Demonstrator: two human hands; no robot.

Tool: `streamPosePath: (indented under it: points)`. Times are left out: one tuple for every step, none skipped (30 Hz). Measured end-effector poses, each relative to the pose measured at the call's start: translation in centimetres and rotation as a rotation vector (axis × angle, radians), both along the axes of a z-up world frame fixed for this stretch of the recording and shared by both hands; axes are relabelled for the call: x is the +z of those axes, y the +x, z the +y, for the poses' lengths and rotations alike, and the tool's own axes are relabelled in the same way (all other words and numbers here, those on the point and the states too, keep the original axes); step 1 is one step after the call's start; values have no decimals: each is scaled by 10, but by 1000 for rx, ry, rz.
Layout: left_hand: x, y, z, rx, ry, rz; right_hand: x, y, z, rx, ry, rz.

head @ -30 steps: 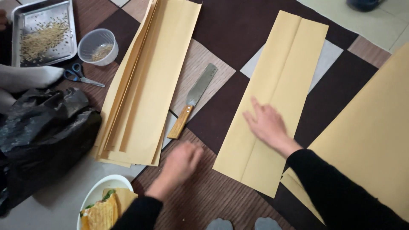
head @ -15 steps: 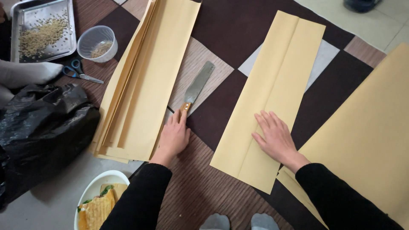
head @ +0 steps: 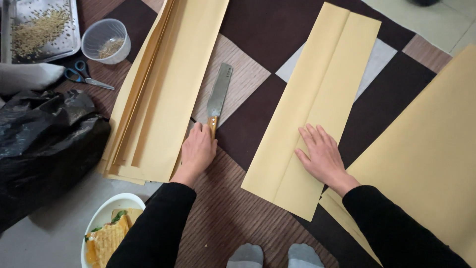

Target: Cutting long strips of yellow wrapping paper with a knife and folding them into specific shapes.

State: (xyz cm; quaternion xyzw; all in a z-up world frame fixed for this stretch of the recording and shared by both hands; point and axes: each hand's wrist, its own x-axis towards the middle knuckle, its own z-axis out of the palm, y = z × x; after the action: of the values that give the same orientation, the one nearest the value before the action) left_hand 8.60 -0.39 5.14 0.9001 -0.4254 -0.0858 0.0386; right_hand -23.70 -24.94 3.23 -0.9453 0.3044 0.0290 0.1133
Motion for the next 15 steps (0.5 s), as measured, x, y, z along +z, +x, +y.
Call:
streamPosePath:
  points:
    - [3, -1, 0, 0, 3, 2, 0, 1, 0, 0, 3, 2]
    - [6, -1, -1, 29, -22, 70, 1, 1, 0, -2, 12, 6]
    - [9, -1, -2, 56, -48, 137, 1, 2, 1, -7, 20, 10]
    - [11, -4, 0, 54, -45, 139, 0, 2, 2, -9, 23, 12]
    - [13, -7, 2, 93, -78, 194, -1, 2, 3, -7, 33, 8]
    - [15, -10, 4, 131, -111, 248, -1, 2, 4, -5, 43, 5]
    - [9, -12, 8, 131, -109, 250, -4, 3, 3, -6, 45, 7]
    - [2, -14, 12, 140, -105, 214, -6, 3, 2, -2, 59, 9]
    - [-4, -15, 14, 147, -103, 177, -9, 2, 1, -1, 71, 10]
    - [-3, -20, 17, 144, -102, 179, -7, 3, 1, -5, 72, 11]
    - [-4, -25, 22, 141, -118, 135, -6, 4, 3, -1, 72, 14]
    - [-4, -30, 27, 139, -134, 90, -4, 5, 4, 3, 71, 17]
    - [-6, -30, 30, 136, -131, 94, -4, 6, 4, 0, 73, 20]
    - [-9, -30, 32, 110, -146, 62, -4, 7, 4, 1, 67, 21]
    - [-11, -30, 34, 84, -161, 32, -4, 7, 4, 2, 60, 22]
